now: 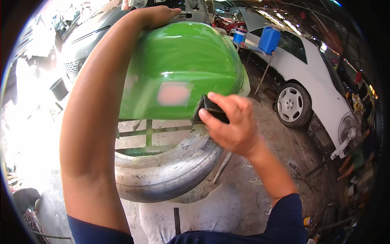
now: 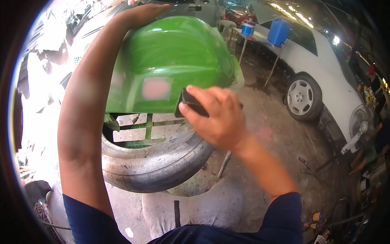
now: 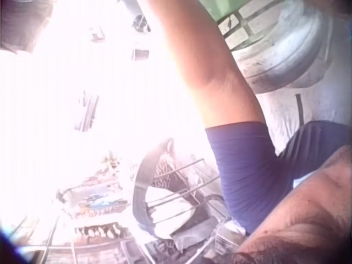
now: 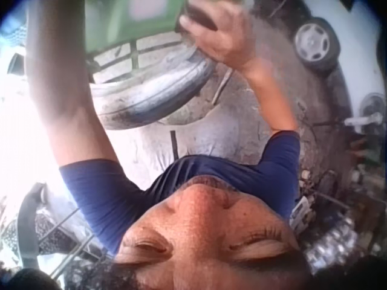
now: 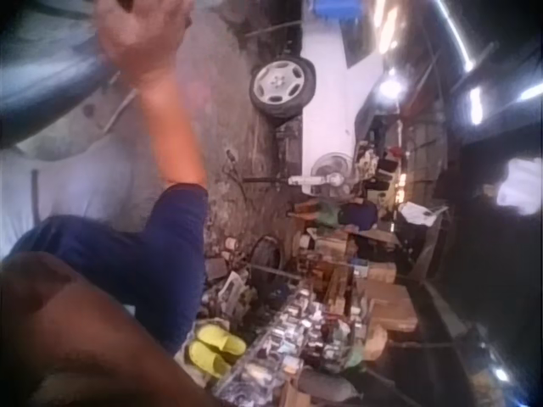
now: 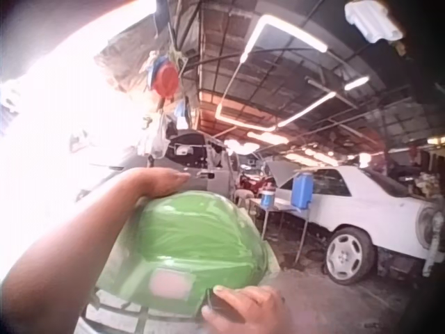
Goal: The person sands a motorcycle fuel tank on a stand using a sanding block by hand and turns the tank to reach different areas. The person then walks to a workbench, handles items on the table, and folds a piece of sandpaper.
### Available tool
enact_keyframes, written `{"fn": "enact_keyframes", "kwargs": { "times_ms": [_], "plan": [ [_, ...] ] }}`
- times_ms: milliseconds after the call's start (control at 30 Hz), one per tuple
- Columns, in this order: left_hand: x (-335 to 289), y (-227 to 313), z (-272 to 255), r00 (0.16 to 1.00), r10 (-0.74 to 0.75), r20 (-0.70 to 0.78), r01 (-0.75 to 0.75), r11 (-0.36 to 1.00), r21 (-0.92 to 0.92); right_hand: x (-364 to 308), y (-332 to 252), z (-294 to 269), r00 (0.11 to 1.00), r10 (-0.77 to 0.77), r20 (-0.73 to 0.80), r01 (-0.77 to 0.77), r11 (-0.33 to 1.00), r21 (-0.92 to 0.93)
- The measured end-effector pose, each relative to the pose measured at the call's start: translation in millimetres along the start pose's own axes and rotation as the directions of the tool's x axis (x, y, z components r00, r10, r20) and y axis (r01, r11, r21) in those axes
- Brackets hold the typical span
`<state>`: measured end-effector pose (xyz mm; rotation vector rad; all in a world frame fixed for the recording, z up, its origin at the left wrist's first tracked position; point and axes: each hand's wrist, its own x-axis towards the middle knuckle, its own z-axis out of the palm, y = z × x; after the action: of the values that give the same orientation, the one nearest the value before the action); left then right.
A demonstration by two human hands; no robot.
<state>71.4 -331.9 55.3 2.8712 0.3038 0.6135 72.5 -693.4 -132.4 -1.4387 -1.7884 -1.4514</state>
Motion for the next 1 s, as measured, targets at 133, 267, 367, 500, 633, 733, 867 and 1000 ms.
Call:
{"fn": "enact_keyframes", "kwargs": {
  "times_ms": [133, 267, 367, 500, 633, 733, 867, 1000],
  "plan": [
    [-0.5, 3.8, -3.5, 0.998, -0.037, 0.048, 0.038, 0.999, -0.033, 13.2, 16.8, -4.3, 0.997, 0.059, -0.057, -0.062, 0.997, -0.046],
    [-13.4, 1.8, -3.9, 0.997, 0.067, -0.037, -0.064, 0.994, 0.093, 4.5, -7.0, 1.0, 0.998, -0.032, 0.052, 0.03, 0.999, 0.042],
    [-21.0, 2.1, -7.8, 0.988, 0.148, -0.044, -0.138, 0.974, 0.18, 21.4, 2.8, -2.3, 0.997, -0.048, 0.065, 0.045, 0.998, 0.049],
    [-28.1, 26.1, -4.8, 0.999, -0.006, 0.049, -0.004, 0.979, 0.203, 14.3, -8.2, 3.0, 0.991, 0.115, -0.069, -0.119, 0.991, -0.058],
    [-32.7, 9.5, -12.7, 0.998, 0.062, -0.012, -0.059, 0.985, 0.164, 28.2, -0.7, -4.9, 0.997, -0.025, 0.077, 0.021, 0.999, 0.048],
    [-29.2, 13.4, -9.1, 0.979, 0.204, -0.016, -0.193, 0.947, 0.258, 25.7, 6.3, -5.2, 0.994, 0.103, -0.037, -0.106, 0.988, -0.116],
    [-35.2, 26.1, -9.8, 0.998, 0.004, 0.061, -0.015, 0.984, 0.176, 10.5, -10.4, -6.8, 0.988, -0.041, 0.15, 0.026, 0.994, 0.102],
    [-43.3, 39.3, -14.8, 0.995, 0.053, 0.079, -0.074, 0.955, 0.288, 20.5, 25.4, -5.5, 0.97, 0.209, -0.127, -0.222, 0.969, -0.103]
  ]
}}
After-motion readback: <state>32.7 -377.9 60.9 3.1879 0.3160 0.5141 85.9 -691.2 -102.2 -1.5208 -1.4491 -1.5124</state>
